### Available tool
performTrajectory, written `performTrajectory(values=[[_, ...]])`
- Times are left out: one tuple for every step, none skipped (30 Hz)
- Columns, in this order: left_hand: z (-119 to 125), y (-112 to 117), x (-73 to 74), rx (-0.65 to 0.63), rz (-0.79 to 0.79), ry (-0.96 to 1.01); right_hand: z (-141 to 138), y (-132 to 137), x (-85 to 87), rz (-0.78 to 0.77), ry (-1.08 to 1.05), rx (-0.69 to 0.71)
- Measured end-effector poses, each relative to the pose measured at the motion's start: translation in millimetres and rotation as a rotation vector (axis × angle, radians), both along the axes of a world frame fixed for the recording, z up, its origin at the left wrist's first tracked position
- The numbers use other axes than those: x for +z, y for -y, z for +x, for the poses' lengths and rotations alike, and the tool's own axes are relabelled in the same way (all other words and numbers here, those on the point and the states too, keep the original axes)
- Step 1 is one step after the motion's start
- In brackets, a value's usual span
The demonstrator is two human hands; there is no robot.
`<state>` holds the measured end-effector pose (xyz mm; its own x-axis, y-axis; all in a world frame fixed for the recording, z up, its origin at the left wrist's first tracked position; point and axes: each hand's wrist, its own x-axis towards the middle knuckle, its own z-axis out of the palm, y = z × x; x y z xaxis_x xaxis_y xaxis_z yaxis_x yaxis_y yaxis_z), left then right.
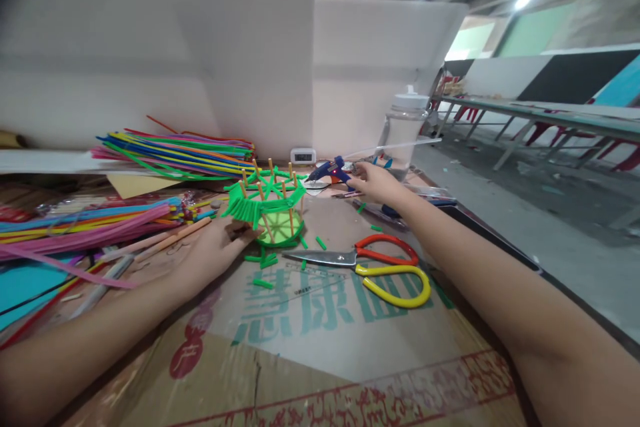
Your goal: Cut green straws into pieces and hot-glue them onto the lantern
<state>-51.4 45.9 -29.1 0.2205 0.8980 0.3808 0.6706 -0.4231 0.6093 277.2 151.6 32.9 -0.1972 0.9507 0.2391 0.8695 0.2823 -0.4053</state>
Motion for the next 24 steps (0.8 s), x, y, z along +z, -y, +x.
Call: performTrajectory(values=[[0.2, 0.1, 0.0, -0.002, -0.004, 0.011, -1.9, -4.3, -3.9, -0.024, -0.032, 0.032], [0.3, 0.0, -0.2, -0.003, -0.008, 0.02, -4.6, -8.5, -7.2, -0.049, -0.064, 0.066], [0.4, -0.2, -0.5, -0.001, -0.014, 0.028, -7.7, -12.7, -9.9, -0.073, -0.094, 0.1], [0.5, -0.4, -0.8, -0.001, -0.022, 0.034, -10.8, -17.1, -12.0, -0.093, -0.122, 0.128], [0.6, -0.7, -1.0, -0.002, -0.03, 0.041, -13.8, -21.8, -13.4, -0.107, -0.148, 0.144], [0.7, -1.0, -1.0, -0.006, -0.04, 0.048, -16.4, -26.8, -14.6, -0.117, -0.169, 0.145], [0.9, -1.1, -0.9, -0.008, -0.05, 0.057, -18.7, -32.0, -15.5, -0.121, -0.185, 0.131], [1.1, -1.1, -0.6, -0.009, -0.06, 0.066, -20.7, -37.1, -16.4, -0.12, -0.196, 0.102], [1.4, -0.9, -0.1, -0.01, -0.071, 0.073, -22.5, -41.9, -17.2, -0.112, -0.203, 0.066], [1.7, -0.6, 0.5, -0.01, -0.08, 0.081, -23.9, -45.9, -18.0, -0.099, -0.21, 0.029], [1.9, -0.2, 1.0, -0.009, -0.088, 0.086, -25.0, -48.6, -18.5, -0.082, -0.222, -0.005], [2.1, 0.1, 1.4, -0.009, -0.096, 0.09, -25.8, -49.8, -18.7, -0.063, -0.239, -0.032], [2.3, 0.4, 1.6, -0.012, -0.104, 0.092, -26.2, -49.2, -18.4, -0.046, -0.26, -0.053], [2.3, 0.5, 1.5, -0.016, -0.111, 0.09, -26.0, -46.6, -17.3, -0.031, -0.285, -0.067], [2.1, 0.3, 1.1, -0.018, -0.115, 0.088, -25.3, -41.9, -15.4, -0.017, -0.314, -0.079], [1.9, 0.0, 0.5, -0.022, -0.116, 0.083, -24.0, -35.3, -12.6, -0.004, -0.344, -0.089], [1.7, -0.4, -0.2, -0.026, -0.114, 0.075, -22.3, -26.9, -8.7, 0.01, -0.372, -0.097], [1.5, -0.8, -0.8, -0.03, -0.11, 0.065, -20.4, -16.9, -3.9, 0.026, -0.397, -0.101], [1.3, -1.1, -1.1, -0.033, -0.108, 0.053, -18.4, -5.7, 1.6, 0.041, -0.426, -0.096], [1.3, -1.1, -1.0, -0.037, -0.105, 0.043, -16.6, 6.5, 7.5, 0.053, -0.451, -0.085], [1.4, -1.0, -0.6, -0.039, -0.103, 0.033, -15.4, 19.0, 13.3, 0.061, -0.478, -0.067], [1.6, -0.6, 0.1, -0.039, -0.103, 0.023, -14.8, 31.6, 18.6, 0.064, -0.534, -0.028], [1.9, 0.0, 1.2, -0.036, -0.103, 0.013, -15.1, 43.6, 23.1, 0.07, -0.563, 0.004], [2.2, 0.6, 2.3, -0.034, -0.105, 0.002, -16.2, 54.7, 26.3, 0.068, -0.587, 0.045]])
